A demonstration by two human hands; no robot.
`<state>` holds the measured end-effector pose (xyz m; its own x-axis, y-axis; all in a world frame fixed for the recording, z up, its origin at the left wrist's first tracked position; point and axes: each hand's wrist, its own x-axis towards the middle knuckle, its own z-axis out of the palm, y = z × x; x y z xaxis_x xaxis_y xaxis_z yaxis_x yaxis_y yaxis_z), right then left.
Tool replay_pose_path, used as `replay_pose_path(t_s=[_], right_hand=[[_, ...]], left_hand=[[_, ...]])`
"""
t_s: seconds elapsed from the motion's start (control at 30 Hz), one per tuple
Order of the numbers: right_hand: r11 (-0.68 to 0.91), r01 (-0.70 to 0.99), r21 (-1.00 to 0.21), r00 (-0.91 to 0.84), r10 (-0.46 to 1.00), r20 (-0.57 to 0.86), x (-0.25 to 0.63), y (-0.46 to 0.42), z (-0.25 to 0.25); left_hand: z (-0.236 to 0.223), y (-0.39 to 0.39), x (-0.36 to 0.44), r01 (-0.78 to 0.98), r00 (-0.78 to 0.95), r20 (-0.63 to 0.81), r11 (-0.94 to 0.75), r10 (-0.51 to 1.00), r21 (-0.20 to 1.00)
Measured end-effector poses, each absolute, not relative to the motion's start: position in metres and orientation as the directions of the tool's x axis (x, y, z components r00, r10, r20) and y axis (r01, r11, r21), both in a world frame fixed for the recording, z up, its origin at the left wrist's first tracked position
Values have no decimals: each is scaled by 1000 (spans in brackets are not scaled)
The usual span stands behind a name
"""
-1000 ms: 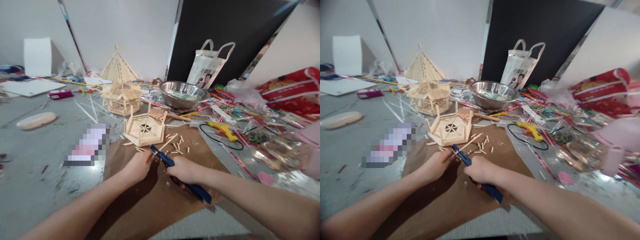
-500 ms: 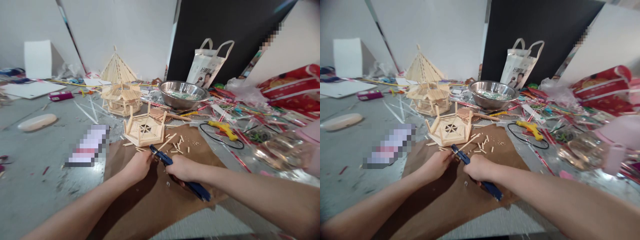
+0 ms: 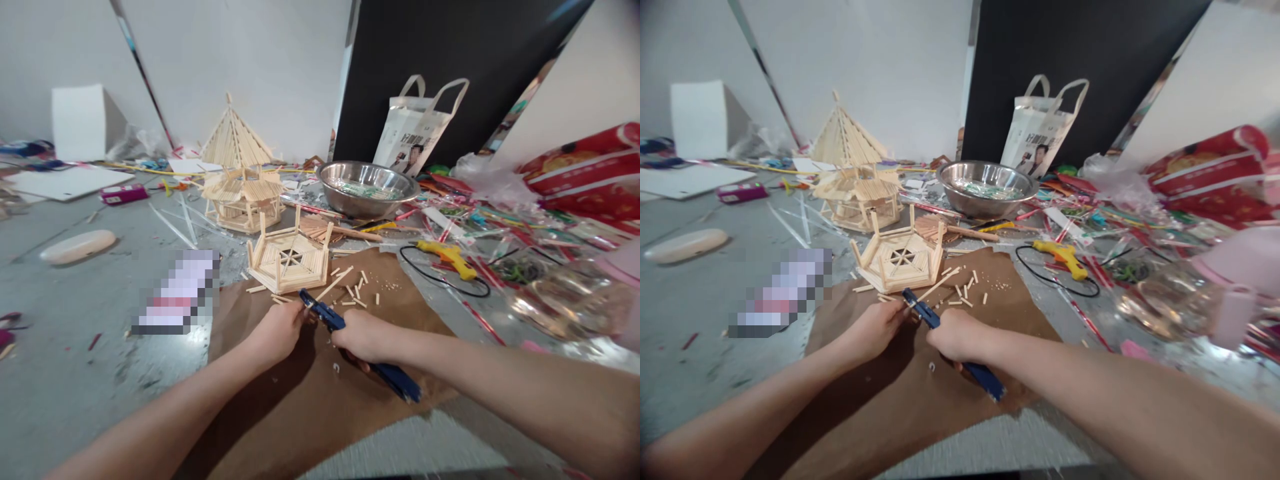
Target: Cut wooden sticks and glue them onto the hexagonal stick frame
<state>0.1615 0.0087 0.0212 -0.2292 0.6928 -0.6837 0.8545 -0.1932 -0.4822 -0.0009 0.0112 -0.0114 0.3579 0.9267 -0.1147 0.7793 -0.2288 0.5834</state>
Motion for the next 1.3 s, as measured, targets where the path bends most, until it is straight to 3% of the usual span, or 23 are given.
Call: replay_pose_path(t_s=[0.47,0.7,1.3], right_hand=[[-190,841,-506,-239,709,-663,162,8,18],[-328,793,-513,-196,660,-725,162,4,14],[-236,839,-490,-190,717,-671,162,5,17]], left_hand=[[-11,10,0,793,347,-116,-226,931,566],[-5,6,5,805,309,-166,-164,936,570],[-4,8,5,845,304,-196,-169,932,507]])
